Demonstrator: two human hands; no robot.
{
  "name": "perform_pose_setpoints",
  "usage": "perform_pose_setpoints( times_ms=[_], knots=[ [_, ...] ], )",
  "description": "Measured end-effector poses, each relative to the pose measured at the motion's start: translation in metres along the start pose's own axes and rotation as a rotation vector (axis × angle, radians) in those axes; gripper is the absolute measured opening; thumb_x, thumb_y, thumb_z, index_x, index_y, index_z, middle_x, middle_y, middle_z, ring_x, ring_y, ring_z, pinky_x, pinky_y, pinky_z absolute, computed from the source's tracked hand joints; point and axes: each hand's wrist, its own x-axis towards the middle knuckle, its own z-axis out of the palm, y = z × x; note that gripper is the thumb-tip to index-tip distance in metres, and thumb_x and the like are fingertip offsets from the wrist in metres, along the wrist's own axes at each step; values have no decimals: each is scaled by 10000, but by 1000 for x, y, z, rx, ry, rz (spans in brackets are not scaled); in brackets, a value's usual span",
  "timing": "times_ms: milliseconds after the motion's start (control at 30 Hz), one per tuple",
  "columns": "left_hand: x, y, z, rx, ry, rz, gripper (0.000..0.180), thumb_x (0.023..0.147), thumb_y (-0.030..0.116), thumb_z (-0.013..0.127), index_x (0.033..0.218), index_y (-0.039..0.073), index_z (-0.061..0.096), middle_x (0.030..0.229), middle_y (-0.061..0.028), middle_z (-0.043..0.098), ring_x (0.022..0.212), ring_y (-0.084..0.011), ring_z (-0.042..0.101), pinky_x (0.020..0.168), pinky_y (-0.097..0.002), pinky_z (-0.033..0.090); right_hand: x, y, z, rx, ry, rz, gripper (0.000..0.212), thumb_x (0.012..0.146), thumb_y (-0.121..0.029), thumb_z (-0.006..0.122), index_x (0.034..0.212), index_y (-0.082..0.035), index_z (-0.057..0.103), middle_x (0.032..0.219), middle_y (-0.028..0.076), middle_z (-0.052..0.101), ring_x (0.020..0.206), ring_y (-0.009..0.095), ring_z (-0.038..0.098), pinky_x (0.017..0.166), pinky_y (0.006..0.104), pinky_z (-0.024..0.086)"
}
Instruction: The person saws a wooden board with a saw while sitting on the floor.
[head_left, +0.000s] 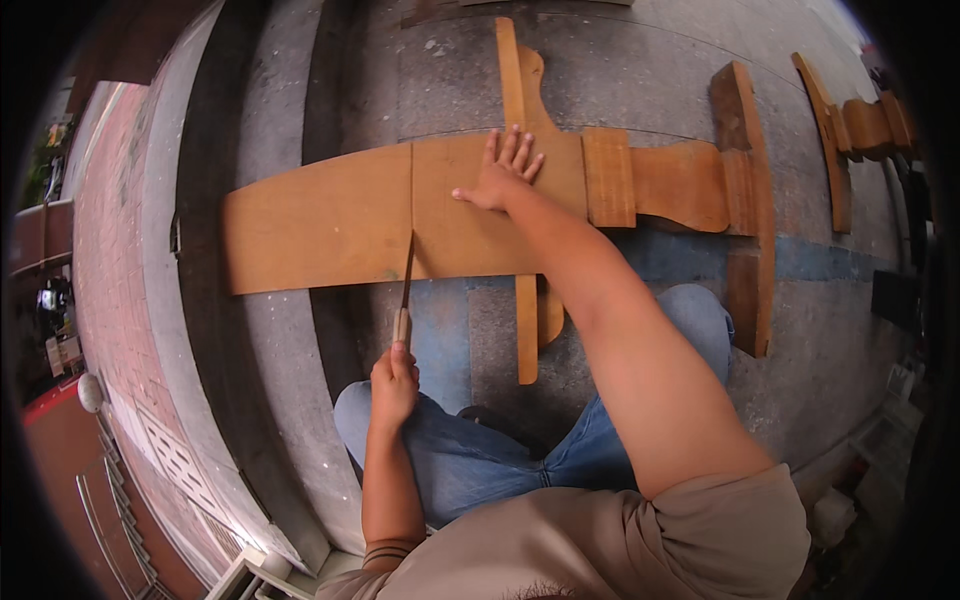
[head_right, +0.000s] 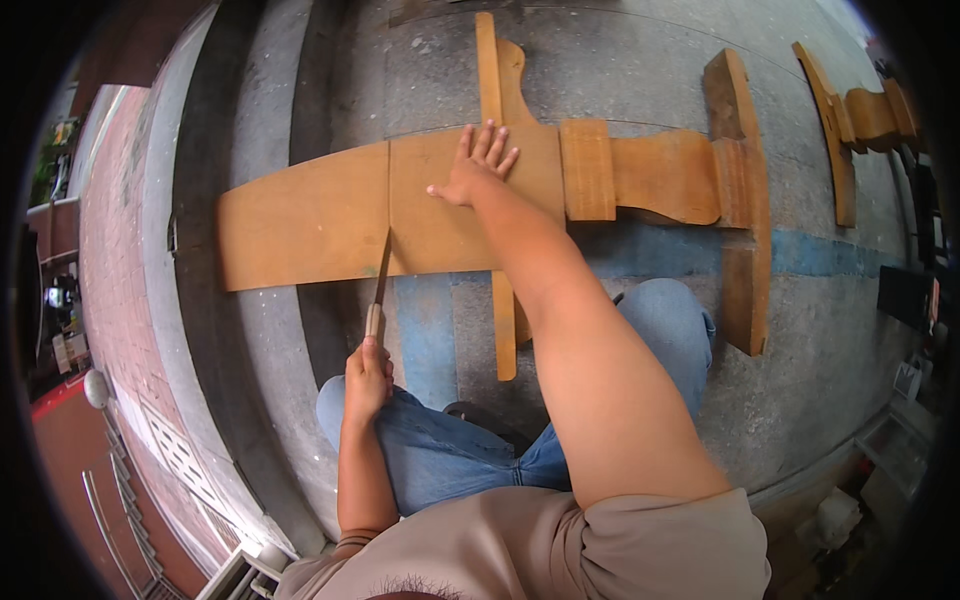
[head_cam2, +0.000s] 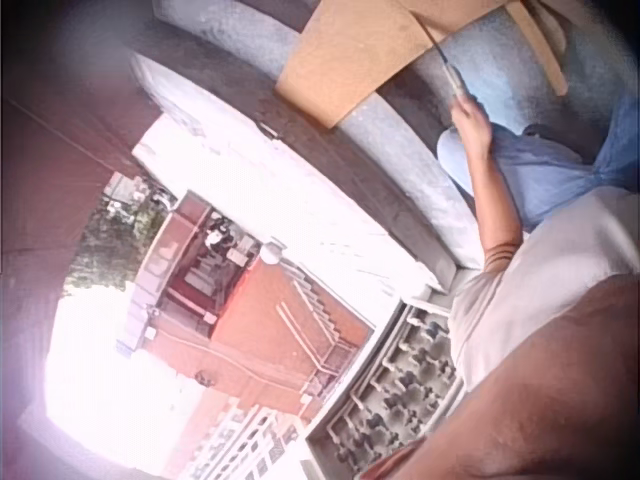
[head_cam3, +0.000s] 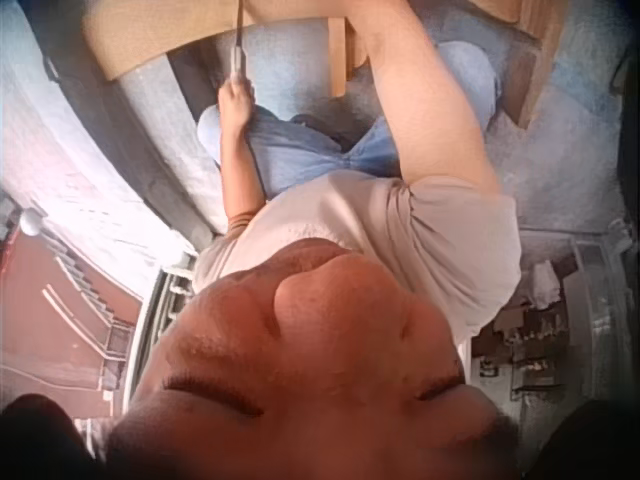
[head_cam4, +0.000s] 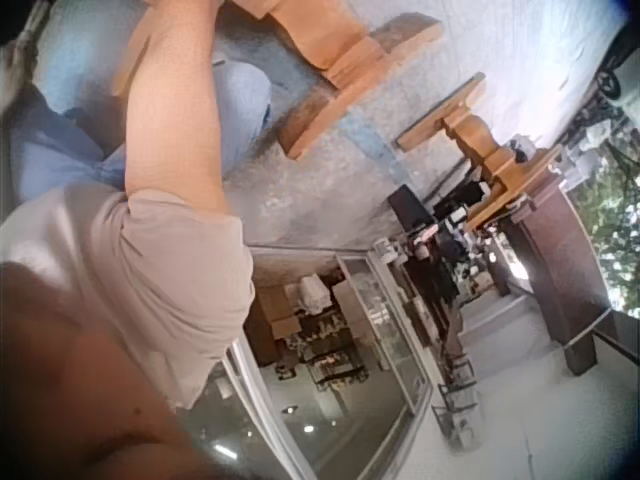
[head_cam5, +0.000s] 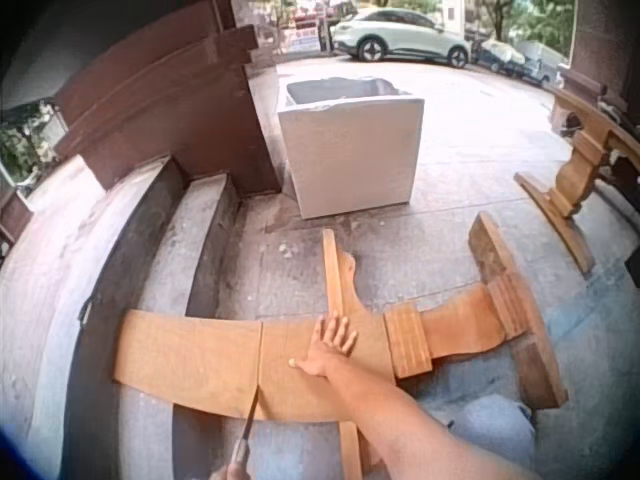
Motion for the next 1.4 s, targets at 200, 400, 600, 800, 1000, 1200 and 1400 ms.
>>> perform_pose_setpoints(
  times_ms=[200,400,600,800,1000,1200,1400],
  knots=[
    [5,1,7,-93,20,-125,576,1127,575,390,925,64,565,634,4,519,454,-97,466,385,-267,360,-13,22,0,171,125,-134,1370,833,-624,791,1684,2,-81,1725,283,-241,1576,486,-270,1246,665,-125],
    [-1,3,23,-54,55,-91,582,1113,605,398,925,79,562,637,13,520,460,-102,473,391,-264,364,-18,36,-5,180,121,-134,1367,818,-538,840,1681,16,-63,1732,279,-220,1588,474,-246,1258,661,-110],
    [3,-8,23,-91,121,-87,568,1110,603,398,930,93,573,642,16,524,467,-101,478,407,-267,369,-12,6,-4,132,125,-149,1383,814,-520,855,1678,20,-80,1732,285,-214,1590,489,-227,1264,655,-97],
    [1,11,23,-52,40,-43,551,1124,554,395,964,57,572,684,3,536,507,-98,488,437,-283,401,-9,18,-10,90,116,-79,1336,847,-588,807,1697,-35,-62,1751,239,-203,1603,443,-231,1271,624,-93],
    [-3,1,23,-38,74,-29,560,1127,542,400,962,39,585,678,-3,537,499,-103,477,451,-298,419,-15,6,-9,60,90,-72,1323,843,-593,810,1704,-51,-35,1761,224,-177,1618,421,-196,1288,615,-51],
    [-3,-4,24,-35,61,-35,577,1118,556,422,960,29,594,679,-11,534,491,-112,479,447,-311,422,-25,16,14,79,337,-182,1257,833,-584,815,1706,-48,87,1778,211,-83,1642,398,-83,1307,603,4],
    [2,-7,20,9,109,-22,596,1113,539,448,958,-2,644,678,-33,569,509,-130,532,455,-330,439,-50,27,69,-40,552,-114,832,1048,-483,526,1689,-55,213,1774,217,63,1639,405,49,1322,549,63]
  ],
)
